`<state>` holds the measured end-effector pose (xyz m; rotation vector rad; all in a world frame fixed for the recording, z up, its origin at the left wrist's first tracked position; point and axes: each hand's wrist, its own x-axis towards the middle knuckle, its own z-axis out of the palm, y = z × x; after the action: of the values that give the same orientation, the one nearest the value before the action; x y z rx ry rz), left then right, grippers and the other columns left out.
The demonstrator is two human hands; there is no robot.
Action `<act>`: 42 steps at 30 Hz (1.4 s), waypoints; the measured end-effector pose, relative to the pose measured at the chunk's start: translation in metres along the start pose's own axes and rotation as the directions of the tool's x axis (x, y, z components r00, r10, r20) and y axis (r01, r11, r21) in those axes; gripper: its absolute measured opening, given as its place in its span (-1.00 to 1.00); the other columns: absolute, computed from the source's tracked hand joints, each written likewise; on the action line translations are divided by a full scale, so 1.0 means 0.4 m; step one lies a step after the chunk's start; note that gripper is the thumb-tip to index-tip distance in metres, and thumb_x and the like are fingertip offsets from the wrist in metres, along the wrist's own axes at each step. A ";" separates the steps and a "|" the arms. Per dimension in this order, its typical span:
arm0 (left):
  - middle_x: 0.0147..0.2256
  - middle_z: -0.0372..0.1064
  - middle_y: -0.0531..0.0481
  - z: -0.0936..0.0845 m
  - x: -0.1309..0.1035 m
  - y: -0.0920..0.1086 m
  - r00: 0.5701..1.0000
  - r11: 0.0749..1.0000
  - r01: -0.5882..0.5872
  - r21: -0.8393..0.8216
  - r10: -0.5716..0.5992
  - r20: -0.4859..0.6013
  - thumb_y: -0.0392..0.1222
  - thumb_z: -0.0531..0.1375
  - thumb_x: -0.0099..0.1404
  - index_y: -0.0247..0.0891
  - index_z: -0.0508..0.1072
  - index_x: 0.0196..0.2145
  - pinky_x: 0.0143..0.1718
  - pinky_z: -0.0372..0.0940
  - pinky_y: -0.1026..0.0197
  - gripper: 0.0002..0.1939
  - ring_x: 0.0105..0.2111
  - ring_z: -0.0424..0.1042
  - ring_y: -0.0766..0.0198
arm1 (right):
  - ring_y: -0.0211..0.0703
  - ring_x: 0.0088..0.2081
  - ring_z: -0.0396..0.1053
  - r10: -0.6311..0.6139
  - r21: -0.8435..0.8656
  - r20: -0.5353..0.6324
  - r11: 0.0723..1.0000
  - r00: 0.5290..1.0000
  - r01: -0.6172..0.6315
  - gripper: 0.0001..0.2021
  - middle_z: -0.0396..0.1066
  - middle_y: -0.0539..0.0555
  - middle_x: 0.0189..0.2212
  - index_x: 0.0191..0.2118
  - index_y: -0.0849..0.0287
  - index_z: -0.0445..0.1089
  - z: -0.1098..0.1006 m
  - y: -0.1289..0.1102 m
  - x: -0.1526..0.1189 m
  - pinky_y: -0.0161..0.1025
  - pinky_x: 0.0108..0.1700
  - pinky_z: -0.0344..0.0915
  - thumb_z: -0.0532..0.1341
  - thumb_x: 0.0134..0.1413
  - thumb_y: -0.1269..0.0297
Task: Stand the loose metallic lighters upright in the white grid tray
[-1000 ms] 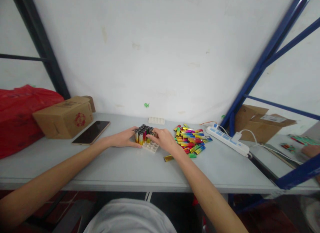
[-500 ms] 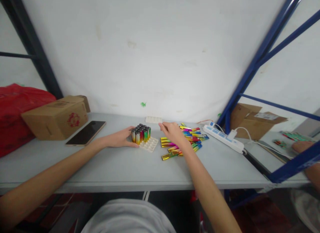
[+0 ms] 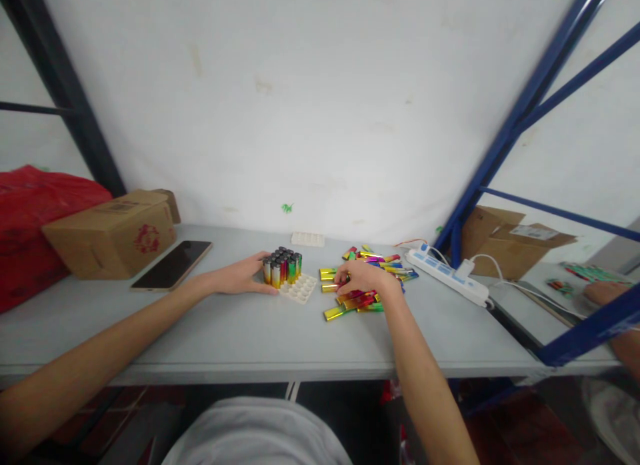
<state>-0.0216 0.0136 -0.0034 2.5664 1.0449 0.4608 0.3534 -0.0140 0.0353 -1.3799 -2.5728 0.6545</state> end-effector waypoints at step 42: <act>0.31 0.36 -0.21 -0.002 -0.002 0.001 0.999 0.998 -0.030 -0.049 0.031 0.016 0.47 0.35 0.22 -0.18 0.56 0.15 0.44 0.14 -0.09 -0.21 0.30 0.33 -0.18 | -0.21 -0.49 0.14 0.035 0.203 -0.651 0.971 0.759 0.129 -0.57 0.17 -0.08 -0.60 -0.50 0.06 0.12 0.165 -0.179 0.108 -0.24 -0.38 0.02 0.08 0.36 -0.04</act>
<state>-0.0223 0.0127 -0.0026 2.5424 0.9778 0.4659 0.2531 -0.0334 0.0051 -1.1816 -1.8928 0.3582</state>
